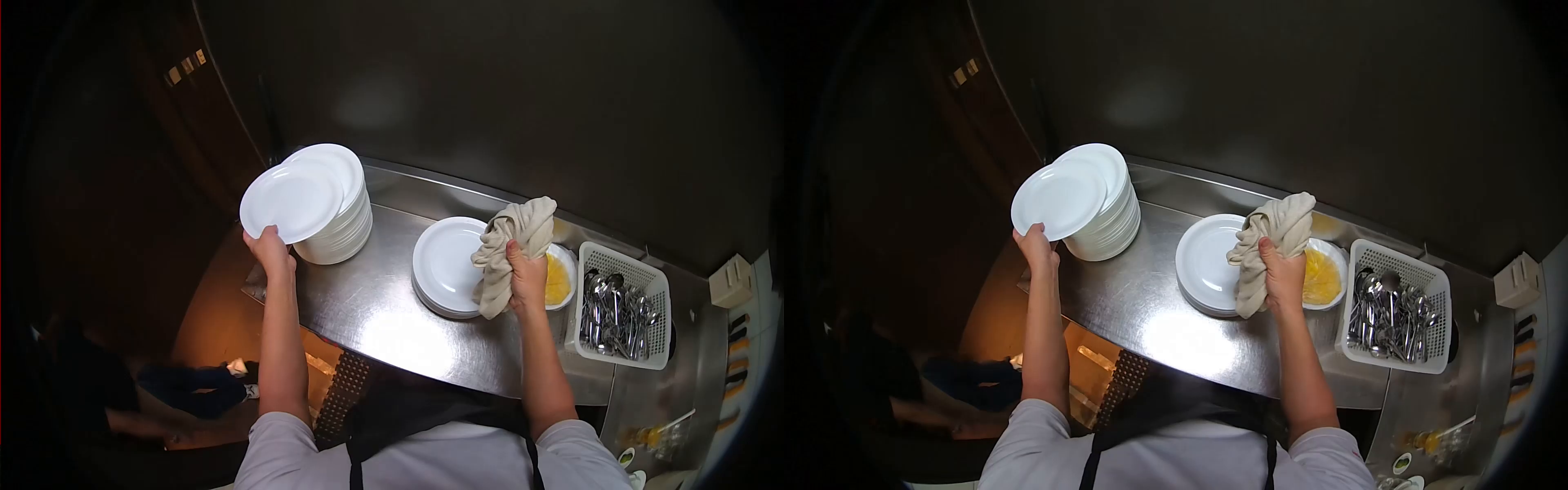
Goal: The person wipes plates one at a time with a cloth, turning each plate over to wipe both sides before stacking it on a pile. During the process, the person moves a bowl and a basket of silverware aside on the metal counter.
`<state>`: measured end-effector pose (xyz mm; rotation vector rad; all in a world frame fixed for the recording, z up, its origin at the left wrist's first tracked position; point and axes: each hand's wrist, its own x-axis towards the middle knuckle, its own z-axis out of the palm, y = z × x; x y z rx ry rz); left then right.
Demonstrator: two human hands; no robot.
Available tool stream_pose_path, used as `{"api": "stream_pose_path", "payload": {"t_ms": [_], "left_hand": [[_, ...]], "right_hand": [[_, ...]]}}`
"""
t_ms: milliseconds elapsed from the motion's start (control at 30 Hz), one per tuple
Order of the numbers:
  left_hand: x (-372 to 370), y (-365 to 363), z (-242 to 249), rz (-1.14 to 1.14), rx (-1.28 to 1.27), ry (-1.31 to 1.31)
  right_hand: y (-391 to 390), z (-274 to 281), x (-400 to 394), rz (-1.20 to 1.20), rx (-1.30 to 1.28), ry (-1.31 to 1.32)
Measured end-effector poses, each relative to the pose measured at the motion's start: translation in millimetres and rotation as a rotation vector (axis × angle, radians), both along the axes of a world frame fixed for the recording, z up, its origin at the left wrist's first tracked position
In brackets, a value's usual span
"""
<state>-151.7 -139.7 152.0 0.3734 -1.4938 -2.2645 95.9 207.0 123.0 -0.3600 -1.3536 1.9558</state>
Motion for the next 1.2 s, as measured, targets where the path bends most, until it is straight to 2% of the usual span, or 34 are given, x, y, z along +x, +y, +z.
{"api": "stream_pose_path", "payload": {"t_ms": [167,367,400,500,533,567,633,667,733,767,900,933,967,1033,1100,1133,1200], "left_hand": [[-42,11,-33,0.024,-0.032,0.071],[-35,45,-9,0.124,-0.423,-0.310],[-30,40,-10,0.051,-0.443,-0.252],[7,47,-22,0.161,-0.745,-0.178],[28,50,-40,0.124,-0.821,0.035],[56,53,-62,0.087,-0.889,0.253],[117,71,-100,-0.370,-0.994,0.260],[137,82,-134,-0.455,-1.215,0.311],[171,104,-148,-0.833,-1.166,0.221],[185,114,-137,-0.927,-1.186,0.174],[192,143,-158,-0.861,-1.032,0.119],[190,144,-143,-0.878,-1.088,0.036],[170,142,-142,-1.221,-1.216,-0.142],[169,135,-187,-1.046,-1.307,0.340],[174,137,-169,-0.841,-1.192,0.294],[176,137,-158,-0.738,-1.133,0.267],[171,138,-140,-0.814,-1.119,0.293]], "right_hand": [[3,-4,4,-0.016,0.024,-0.001],[3,-8,2,-0.086,0.079,-0.066],[6,-12,1,-0.116,0.100,-0.075],[21,-26,-12,-0.298,0.429,-0.319],[16,-8,-15,-0.280,0.504,-0.474],[16,-12,-25,-0.264,0.683,-0.660],[19,-34,-45,-0.208,1.041,-1.032],[15,-47,-57,-0.208,1.181,-1.007],[1,-73,-80,-0.203,1.461,-0.937],[-6,-77,-93,-0.095,1.432,-0.861],[-50,-69,-90,0.319,1.404,-0.602],[-56,-64,-73,0.416,1.367,-0.516],[-57,-71,-53,0.416,1.342,-0.419],[-47,-50,-13,0.518,1.312,-0.487],[-19,-50,20,0.547,1.378,-0.588],[-3,-47,21,0.483,1.429,-0.662],[26,-43,12,0.352,1.523,-0.806]]}}
